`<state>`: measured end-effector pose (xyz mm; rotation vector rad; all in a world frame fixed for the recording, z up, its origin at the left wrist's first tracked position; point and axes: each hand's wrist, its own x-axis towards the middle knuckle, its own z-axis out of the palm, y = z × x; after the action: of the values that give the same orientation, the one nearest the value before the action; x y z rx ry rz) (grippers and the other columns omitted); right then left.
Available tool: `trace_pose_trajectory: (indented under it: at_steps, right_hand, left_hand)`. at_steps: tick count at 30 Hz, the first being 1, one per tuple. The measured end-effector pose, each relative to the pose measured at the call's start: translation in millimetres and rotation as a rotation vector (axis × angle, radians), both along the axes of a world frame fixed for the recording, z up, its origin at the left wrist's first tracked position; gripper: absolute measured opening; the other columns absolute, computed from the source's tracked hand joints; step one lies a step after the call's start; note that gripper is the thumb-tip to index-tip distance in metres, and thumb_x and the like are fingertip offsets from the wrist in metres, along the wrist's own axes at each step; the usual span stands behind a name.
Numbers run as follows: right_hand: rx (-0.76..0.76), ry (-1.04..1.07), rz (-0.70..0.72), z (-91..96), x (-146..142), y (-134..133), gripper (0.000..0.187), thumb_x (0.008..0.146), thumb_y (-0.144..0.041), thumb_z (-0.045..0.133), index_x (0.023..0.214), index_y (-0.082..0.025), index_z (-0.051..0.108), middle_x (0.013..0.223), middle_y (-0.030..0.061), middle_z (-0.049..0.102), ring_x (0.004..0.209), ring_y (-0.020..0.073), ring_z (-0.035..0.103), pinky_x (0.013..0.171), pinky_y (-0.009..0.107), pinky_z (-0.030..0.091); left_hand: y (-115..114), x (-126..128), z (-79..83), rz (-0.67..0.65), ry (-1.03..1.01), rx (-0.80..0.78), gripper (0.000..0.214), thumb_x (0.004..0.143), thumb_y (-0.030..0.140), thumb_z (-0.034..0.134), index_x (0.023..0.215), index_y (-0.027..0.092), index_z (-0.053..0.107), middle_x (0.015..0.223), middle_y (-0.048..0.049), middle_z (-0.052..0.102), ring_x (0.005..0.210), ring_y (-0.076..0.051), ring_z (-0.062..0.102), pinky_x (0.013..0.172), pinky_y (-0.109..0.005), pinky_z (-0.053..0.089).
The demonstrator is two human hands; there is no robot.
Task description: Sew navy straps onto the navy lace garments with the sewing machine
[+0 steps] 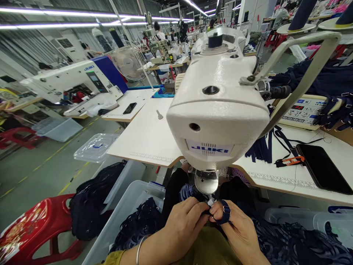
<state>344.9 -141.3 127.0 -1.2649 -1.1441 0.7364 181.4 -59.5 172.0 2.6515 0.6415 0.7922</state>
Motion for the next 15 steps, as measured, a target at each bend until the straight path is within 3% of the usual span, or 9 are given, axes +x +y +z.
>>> trace_pose_trajectory:
  at_steps: [4, 8, 12, 15]
  right_hand:
    - [-0.178, -0.001, -0.071, 13.3, 1.2, 4.6, 0.014, 0.081, -0.035, 0.071, 0.07, -0.026, 0.066, 0.077, 0.001, 0.068, 0.071, 0.0175, 0.065, 0.063, 0.022, 0.056]
    - [-0.358, -0.074, -0.091, 27.1, 6.5, 17.5, 0.023, 0.078, -0.049, 0.069, 0.077, -0.026, 0.065, 0.082, 0.0018, 0.07, 0.078, 0.0207, 0.066, 0.064, 0.023, 0.054]
    - [-0.387, -0.152, -0.15, 36.9, 8.8, 37.4, 0.027, 0.082, -0.053, 0.061, 0.084, -0.026, 0.064, 0.084, 0.0021, 0.07, 0.081, 0.0217, 0.064, 0.067, 0.026, 0.051]
    - [-0.378, -0.188, -0.184, 38.8, 7.1, 49.1, 0.029, 0.084, -0.055, 0.058, 0.088, -0.026, 0.062, 0.082, 0.0026, 0.065, 0.077, 0.021, 0.06, 0.062, 0.027, 0.048]
  left_hand:
    - [4.1, 1.8, 2.3, 0.017, -0.005, -0.095, 0.024, 0.101, 0.027, 0.042, 0.09, 0.018, 0.061, 0.073, -0.001, 0.061, 0.062, -0.014, 0.058, 0.053, -0.024, 0.044]
    - [17.7, 4.9, 15.6, 0.005, 0.087, -0.246, 0.011, 0.095, 0.029, 0.058, 0.091, 0.02, 0.063, 0.081, 0.0007, 0.063, 0.069, -0.013, 0.062, 0.06, -0.021, 0.047]
    - [35.0, 12.9, 29.1, 0.053, 0.195, -0.129, 0.008, 0.095, 0.026, 0.057, 0.098, 0.019, 0.059, 0.091, -0.0017, 0.063, 0.078, -0.017, 0.062, 0.067, -0.026, 0.051]
    - [44.0, 15.1, 27.5, 0.11, 0.167, 0.038, 0.012, 0.096, 0.026, 0.056, 0.104, 0.017, 0.057, 0.1, -0.0059, 0.063, 0.091, -0.02, 0.061, 0.078, -0.032, 0.051]
